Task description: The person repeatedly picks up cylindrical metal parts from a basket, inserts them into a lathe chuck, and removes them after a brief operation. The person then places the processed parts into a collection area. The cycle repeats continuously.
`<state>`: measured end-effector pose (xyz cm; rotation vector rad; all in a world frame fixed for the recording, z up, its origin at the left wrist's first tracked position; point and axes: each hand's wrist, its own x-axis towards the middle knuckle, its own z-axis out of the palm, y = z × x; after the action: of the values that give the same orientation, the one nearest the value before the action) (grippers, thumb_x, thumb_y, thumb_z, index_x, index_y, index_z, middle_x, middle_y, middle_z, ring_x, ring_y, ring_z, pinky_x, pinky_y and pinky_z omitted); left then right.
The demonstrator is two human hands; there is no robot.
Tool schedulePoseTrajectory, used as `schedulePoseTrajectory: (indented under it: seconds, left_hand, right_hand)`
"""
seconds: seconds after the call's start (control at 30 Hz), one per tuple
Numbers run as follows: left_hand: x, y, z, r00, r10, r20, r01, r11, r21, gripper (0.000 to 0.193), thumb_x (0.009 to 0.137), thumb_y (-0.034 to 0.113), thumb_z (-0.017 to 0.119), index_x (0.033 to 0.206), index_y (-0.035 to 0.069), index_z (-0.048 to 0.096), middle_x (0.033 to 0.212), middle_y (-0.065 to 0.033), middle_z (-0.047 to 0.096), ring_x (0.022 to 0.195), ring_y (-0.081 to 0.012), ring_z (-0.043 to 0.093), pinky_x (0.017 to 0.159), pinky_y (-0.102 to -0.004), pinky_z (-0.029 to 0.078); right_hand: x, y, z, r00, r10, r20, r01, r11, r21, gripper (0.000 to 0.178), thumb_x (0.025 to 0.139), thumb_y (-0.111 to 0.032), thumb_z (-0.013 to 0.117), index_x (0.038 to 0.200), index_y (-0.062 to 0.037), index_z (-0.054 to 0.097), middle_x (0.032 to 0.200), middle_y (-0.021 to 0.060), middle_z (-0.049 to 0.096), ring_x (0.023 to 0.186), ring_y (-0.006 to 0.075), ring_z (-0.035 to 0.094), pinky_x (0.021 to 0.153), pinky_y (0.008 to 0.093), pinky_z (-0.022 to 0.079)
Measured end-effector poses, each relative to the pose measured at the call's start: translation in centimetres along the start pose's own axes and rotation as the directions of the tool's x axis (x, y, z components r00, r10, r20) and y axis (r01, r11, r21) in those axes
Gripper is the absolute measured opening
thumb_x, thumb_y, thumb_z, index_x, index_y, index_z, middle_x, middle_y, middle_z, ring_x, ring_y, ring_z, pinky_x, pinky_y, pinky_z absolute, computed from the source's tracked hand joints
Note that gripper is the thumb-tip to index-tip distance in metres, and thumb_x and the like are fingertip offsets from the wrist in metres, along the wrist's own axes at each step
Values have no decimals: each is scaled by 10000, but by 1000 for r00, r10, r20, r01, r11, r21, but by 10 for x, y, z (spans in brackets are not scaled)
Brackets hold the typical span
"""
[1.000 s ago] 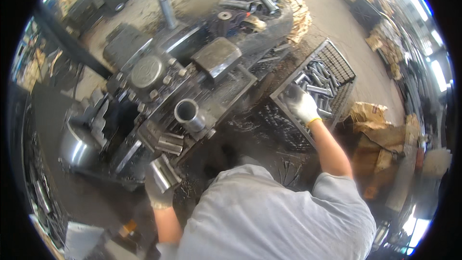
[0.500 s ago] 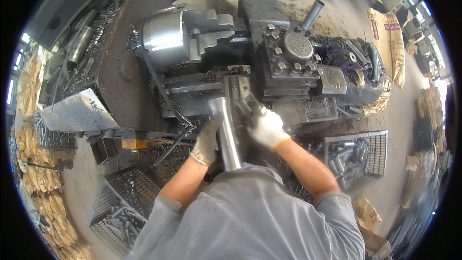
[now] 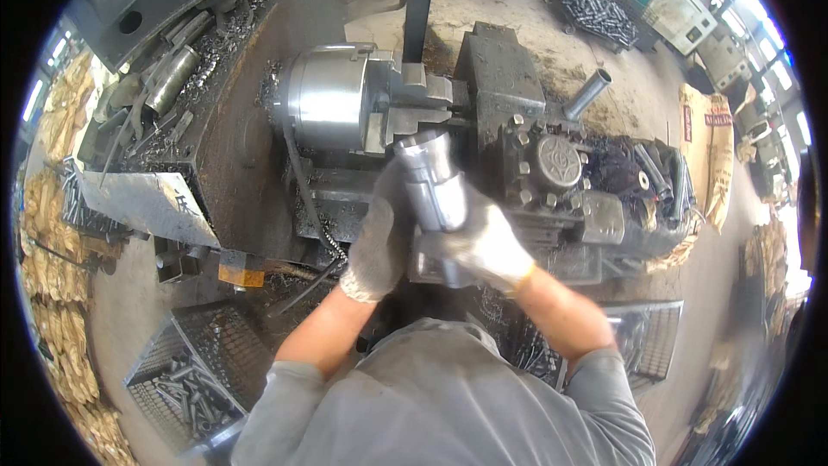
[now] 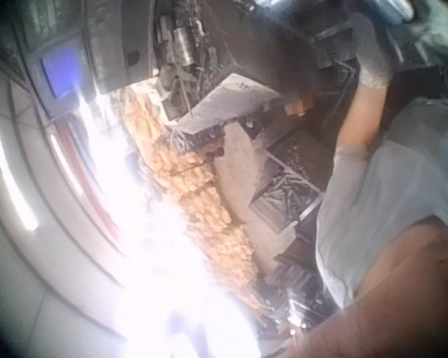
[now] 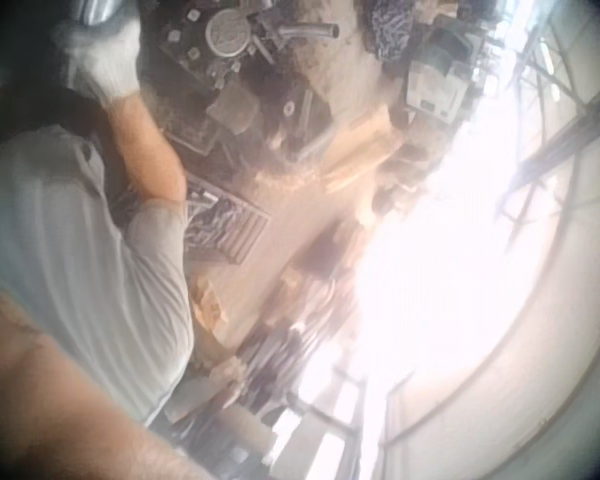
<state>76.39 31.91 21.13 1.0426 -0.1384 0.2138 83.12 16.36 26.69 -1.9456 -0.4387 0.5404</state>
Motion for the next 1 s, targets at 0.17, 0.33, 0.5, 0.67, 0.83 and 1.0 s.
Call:
schedulePoseTrajectory:
  seconds: [0.17, 0.33, 0.5, 0.67, 0.83, 1.0]
  left_hand:
    - [5, -23, -58, 973, -105, -205, 128, 987, 102, 701, 1040, 513, 667, 1493, -7, 539, 1360, -152, 685, 1315, -300, 639, 1174, -461, 463]
    - [-98, -65, -111, 815, -244, -526, 265, 964, -36, 559, 1056, 407, 689, 1425, -2, 597, 1274, -172, 720, 1204, -331, 710, 1081, -480, 550]
    - [-214, -72, -168, 484, -224, -846, 274, 957, -97, 483, 1061, 378, 660, 1404, 39, 630, 1199, -137, 749, 1135, -315, 717, 997, -488, 584]
    - [-240, -42, -231, 285, 35, -958, -61, 998, 18, 392, 1125, 471, 505, 1213, 114, 640, 1071, -50, 667, 981, -239, 616, 888, -466, 526]
    - [-252, -9, -268, 429, -117, -896, -171, 963, -208, 376, 1134, 463, 479, 1196, 138, 658, 937, -27, 636, 841, -228, 600, 770, -406, 504]
    - [-264, -8, -292, 578, 23, -816, -6, 1000, 24, 337, 1116, 348, 526, 1199, 85, 719, 946, -33, 708, 783, -169, 648, 701, -290, 523]
  right_hand:
    - [55, -58, -127, 757, -641, 127, 507, 455, -732, 655, 775, -281, 841, 1336, -28, 618, 1071, 214, 758, 1001, 359, 770, 870, 453, 634]
    - [182, -38, -169, 919, -187, 347, 297, -250, -922, 547, 806, -261, 827, 1298, -74, 678, 1054, 191, 776, 945, 340, 781, 842, 461, 632]
    - [230, 5, -142, 915, 161, 370, 316, 282, -906, 668, 714, -410, 874, 1258, -61, 702, 1130, 232, 777, 1065, 403, 753, 939, 480, 603]
    - [250, 27, -139, 824, 72, 562, 382, 662, -644, 807, 694, -455, 880, 1311, 18, 664, 1187, 259, 764, 1106, 384, 748, 926, 467, 593]
    - [255, 33, -155, 826, 366, 428, 308, 342, -888, 650, 695, -438, 883, 1108, 52, 779, 1033, 244, 800, 933, 349, 782, 825, 449, 598]
    - [258, 32, -122, 880, 25, 474, 269, 797, -541, 838, 700, -306, 884, 1415, 20, 593, 1159, 243, 768, 1034, 345, 766, 844, 434, 602]
